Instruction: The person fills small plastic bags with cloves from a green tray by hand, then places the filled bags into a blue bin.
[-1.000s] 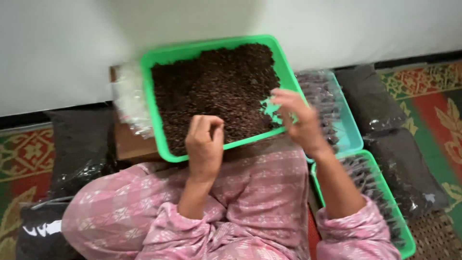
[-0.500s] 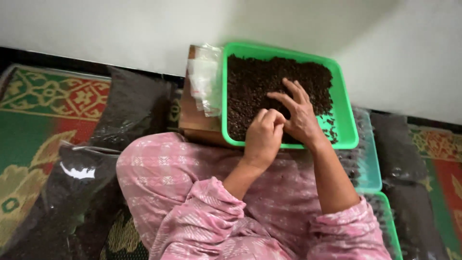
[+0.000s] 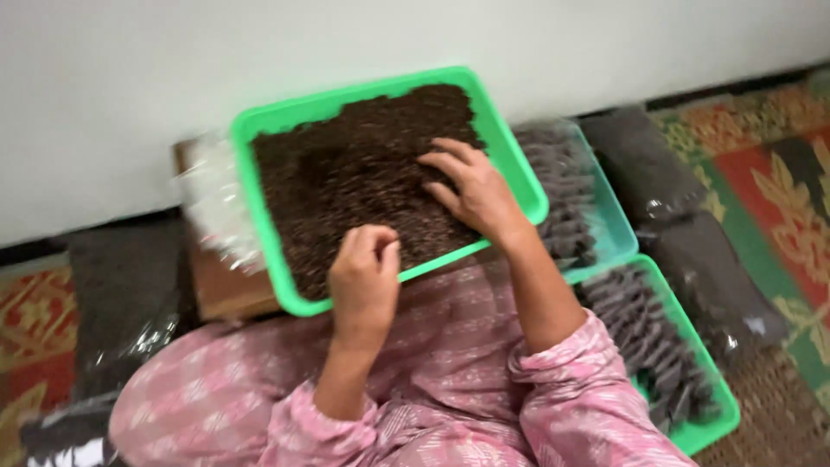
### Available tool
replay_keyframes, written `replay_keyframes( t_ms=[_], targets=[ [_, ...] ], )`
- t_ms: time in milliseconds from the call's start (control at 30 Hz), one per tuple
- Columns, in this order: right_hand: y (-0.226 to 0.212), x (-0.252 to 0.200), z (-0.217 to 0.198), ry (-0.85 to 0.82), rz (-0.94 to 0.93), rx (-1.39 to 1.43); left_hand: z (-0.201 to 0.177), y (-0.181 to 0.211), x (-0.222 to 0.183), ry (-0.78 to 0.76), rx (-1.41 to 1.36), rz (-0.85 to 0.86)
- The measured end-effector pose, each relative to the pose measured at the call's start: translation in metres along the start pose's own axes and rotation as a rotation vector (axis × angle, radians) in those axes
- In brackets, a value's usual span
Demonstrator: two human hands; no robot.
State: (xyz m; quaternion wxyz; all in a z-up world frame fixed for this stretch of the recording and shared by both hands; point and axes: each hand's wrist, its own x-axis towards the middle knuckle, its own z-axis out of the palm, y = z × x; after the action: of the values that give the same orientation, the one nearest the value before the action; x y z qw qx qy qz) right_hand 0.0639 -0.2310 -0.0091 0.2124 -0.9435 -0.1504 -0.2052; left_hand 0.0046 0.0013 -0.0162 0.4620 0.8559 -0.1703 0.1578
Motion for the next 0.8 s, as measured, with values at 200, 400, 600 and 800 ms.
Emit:
replay_keyframes(
  t_ms=[200, 400, 600, 800],
  targets=[
    [-0.014, -0.005, -0.004, 0.071, 0.016, -0.049, -0.007, 0.009, -0.002, 0.004, 0.054, 0.023],
    [-0.014, -0.005, -0.001, 0.064, -0.044, -0.006, -0.018, 0.023, -0.005, 0.078, -0.087, 0.018],
    [-0.035, -0.001, -0.022, 0.151, -0.092, 0.127, -0.071, 0.024, -0.012, 0.372, -0.051, 0.152],
    [-0.064, 0.018, -0.023, 0.093, -0.179, 0.059, -0.148, -0.058, -0.008, 0.413, 0.417, -0.016]
  ],
)
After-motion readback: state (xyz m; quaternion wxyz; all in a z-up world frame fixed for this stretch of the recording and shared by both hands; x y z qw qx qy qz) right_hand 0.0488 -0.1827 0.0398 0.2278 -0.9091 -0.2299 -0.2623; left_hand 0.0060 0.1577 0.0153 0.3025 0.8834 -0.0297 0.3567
